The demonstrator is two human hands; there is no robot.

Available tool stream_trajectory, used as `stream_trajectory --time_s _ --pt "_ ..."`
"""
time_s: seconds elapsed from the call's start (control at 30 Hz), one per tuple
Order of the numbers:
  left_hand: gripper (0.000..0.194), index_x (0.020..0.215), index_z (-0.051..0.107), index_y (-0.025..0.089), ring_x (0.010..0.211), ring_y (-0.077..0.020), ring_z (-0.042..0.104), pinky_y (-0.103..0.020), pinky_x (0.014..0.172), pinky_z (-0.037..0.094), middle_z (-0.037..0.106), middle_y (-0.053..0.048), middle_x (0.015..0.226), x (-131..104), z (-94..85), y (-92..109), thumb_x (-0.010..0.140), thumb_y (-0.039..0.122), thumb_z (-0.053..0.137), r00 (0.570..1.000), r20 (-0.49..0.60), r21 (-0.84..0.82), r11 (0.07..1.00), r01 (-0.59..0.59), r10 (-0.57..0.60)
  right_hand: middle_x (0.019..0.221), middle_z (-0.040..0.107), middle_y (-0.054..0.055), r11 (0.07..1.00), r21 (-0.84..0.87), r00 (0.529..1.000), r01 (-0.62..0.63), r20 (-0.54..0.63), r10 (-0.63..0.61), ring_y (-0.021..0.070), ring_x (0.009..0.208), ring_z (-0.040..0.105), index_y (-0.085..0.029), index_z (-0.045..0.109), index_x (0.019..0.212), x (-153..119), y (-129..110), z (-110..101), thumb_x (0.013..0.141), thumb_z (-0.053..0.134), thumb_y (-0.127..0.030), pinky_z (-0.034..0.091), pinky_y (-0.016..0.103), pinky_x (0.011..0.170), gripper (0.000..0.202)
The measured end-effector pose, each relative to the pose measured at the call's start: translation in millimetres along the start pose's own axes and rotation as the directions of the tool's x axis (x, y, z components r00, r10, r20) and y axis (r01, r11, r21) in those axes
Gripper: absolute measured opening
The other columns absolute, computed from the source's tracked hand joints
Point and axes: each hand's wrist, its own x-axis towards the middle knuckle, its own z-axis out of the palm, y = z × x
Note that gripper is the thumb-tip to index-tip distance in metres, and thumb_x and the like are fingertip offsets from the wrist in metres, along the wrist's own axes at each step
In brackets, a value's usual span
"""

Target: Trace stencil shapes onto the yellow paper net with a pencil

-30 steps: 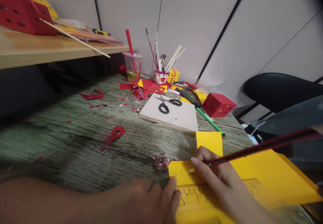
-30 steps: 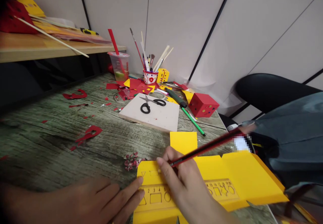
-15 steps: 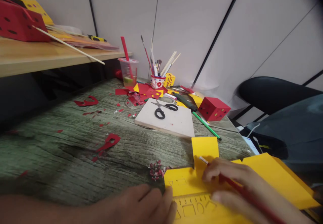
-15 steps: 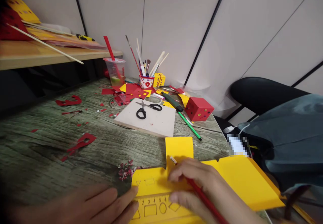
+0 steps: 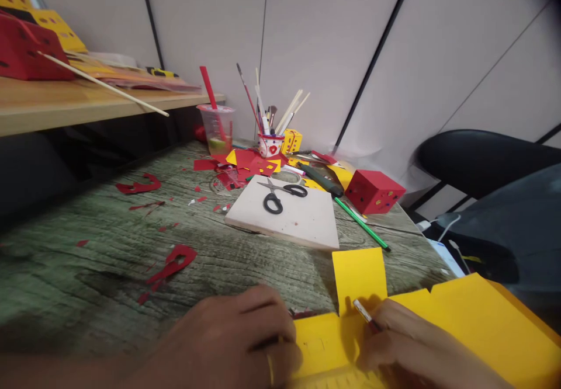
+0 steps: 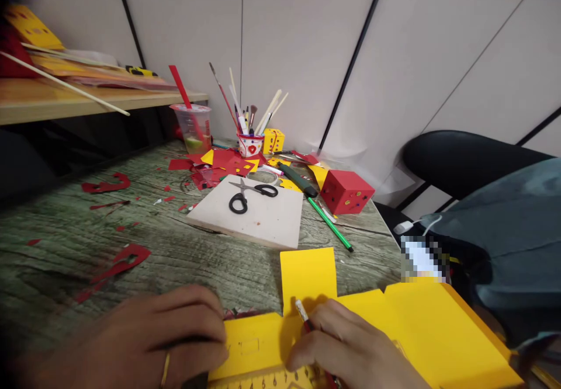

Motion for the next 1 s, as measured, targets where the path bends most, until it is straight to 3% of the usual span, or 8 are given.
stream_trajectory --time_s 0.13,0.27,0.47,0.63,0.8,1.0 --pt "0.020 0.091 0.053 0.019 0.078 -0.0135 0.051 -0.020 0.065 0.046 0.059 0.000 0.085 2.2 -1.8 -3.7 0.078 0.014 0.038 0.999 0.014 -0.161 0.986 0.037 -0.035 0.072 0.057 0.003 0.997 -0.069 0.999 -0.034 0.009 0.035 0.0208 0.065 0.054 -0.028 0.063 0.079 -1.7 -0.7 -1.3 0.071 0.057 -0.042 0.042 0.029 0.051 0.017" --pt "0.023 0.090 0.055 0.018 0.081 -0.0146 0.050 -0.022 0.069 0.046 0.060 0.000 0.083 3.9 -4.7 1.0 0.075 0.007 0.041 0.979 0.172 -0.144 0.981 0.132 -0.107 0.088 0.059 0.005 0.968 -0.216 0.991 -0.131 0.002 0.135 0.0248 0.080 0.056 -0.027 0.059 0.089 1.0 -9.8 -6.8 0.067 0.064 -0.032 0.047 0.034 0.063 0.023" --pt "0.018 0.086 0.056 0.017 0.082 -0.0150 0.050 -0.022 0.068 0.048 0.059 0.000 0.087 7.4 -7.5 5.7 0.075 0.008 0.046 0.971 0.221 -0.060 0.993 0.100 -0.085 0.094 0.060 0.005 0.960 -0.226 0.984 -0.168 0.015 0.176 0.0230 0.089 0.056 -0.026 0.055 0.095 3.1 -17.7 -11.2 0.072 0.060 -0.029 0.048 0.034 0.077 0.024" --pt "0.016 0.091 0.057 0.022 0.081 -0.0167 0.050 -0.025 0.061 0.050 0.058 -0.001 0.088 15.8 -6.4 6.2 0.082 0.020 0.044 0.932 0.350 0.026 0.996 0.090 -0.094 0.099 0.059 0.004 0.951 -0.276 0.990 -0.142 -0.053 0.132 0.0223 0.096 0.053 -0.025 0.052 0.098 1.5 -14.4 -10.3 0.071 0.062 -0.029 0.046 0.034 0.081 0.029" --pt "0.020 0.099 0.055 0.024 0.087 -0.0198 0.050 -0.031 0.065 0.051 0.057 -0.002 0.094 17.0 -6.7 6.7 0.083 0.023 0.044 0.896 0.426 0.010 0.991 0.136 -0.127 0.097 0.058 0.004 0.948 -0.292 0.989 -0.129 -0.114 0.099 0.0196 0.093 0.054 -0.024 0.050 0.099 1.8 -15.9 -8.1 0.073 0.059 -0.025 0.047 0.031 0.078 0.027" --pt "0.029 0.104 0.052 0.021 0.094 -0.0226 0.050 -0.038 0.073 0.050 0.054 -0.005 0.106 20.0 -12.7 8.9 0.075 0.020 0.052 0.839 0.478 -0.026 0.951 0.308 -0.259 0.099 0.057 0.004 0.948 -0.306 0.985 -0.087 -0.167 0.036 0.0203 0.095 0.053 -0.024 0.048 0.101 2.7 -12.4 -4.3 0.072 0.060 -0.024 0.046 0.034 0.080 0.032"
